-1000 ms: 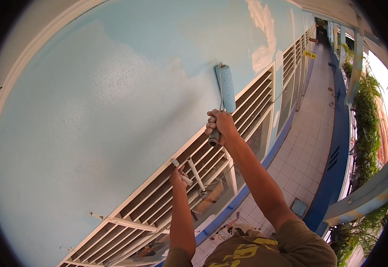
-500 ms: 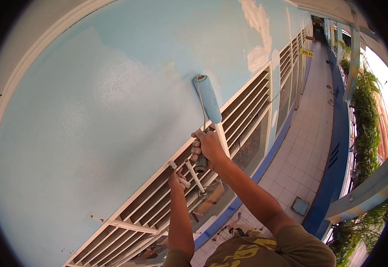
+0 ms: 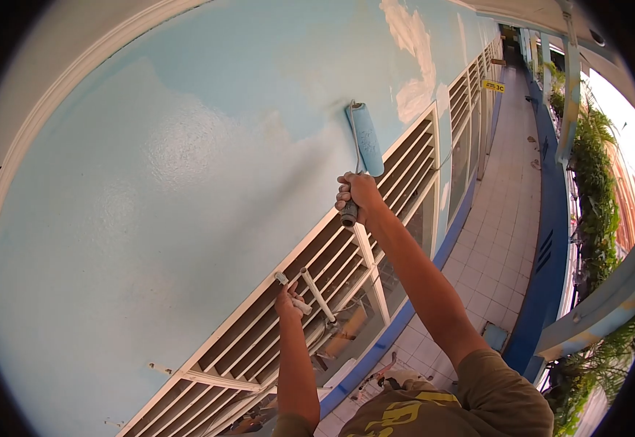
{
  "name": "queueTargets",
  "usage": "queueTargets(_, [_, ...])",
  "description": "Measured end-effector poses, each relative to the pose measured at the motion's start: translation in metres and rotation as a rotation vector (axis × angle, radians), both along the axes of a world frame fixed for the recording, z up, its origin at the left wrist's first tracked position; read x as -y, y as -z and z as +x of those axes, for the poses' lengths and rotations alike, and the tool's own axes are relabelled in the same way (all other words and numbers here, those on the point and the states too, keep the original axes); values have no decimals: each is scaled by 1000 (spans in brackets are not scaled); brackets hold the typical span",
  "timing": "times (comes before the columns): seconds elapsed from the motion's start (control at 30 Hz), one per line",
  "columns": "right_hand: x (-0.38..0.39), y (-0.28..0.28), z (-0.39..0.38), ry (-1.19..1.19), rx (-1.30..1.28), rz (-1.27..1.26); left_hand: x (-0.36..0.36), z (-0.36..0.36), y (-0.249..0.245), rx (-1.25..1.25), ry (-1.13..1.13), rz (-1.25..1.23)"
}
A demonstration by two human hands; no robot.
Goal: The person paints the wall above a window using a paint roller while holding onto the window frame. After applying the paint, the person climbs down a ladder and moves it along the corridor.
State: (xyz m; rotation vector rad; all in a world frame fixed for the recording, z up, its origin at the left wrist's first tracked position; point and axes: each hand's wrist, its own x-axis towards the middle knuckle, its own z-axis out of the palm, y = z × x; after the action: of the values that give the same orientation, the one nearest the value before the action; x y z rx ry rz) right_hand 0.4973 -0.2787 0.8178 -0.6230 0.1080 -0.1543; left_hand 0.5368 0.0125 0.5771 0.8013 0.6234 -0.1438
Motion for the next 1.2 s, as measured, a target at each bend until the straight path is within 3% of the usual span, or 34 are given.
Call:
queueTargets(0.2, [-50,0,-55,-112,-56,-33,5,-8,-9,18,-36,11])
queueTargets(0.5, [36,0,12,8,0,-28,0,-3,-3,-7,-7,-8])
queueTargets(0.73, [-29,11,-34,-85,-37,-45,0,0,-1,-8,-2,7])
queueTargets(1.0, [21,2,6,-2,-5,-14,5,0,-1,6,-65,-6])
queueTargets(1.2, [5,10,-11,-22,-41,-71,21,-8,-10,-18,-103,-24])
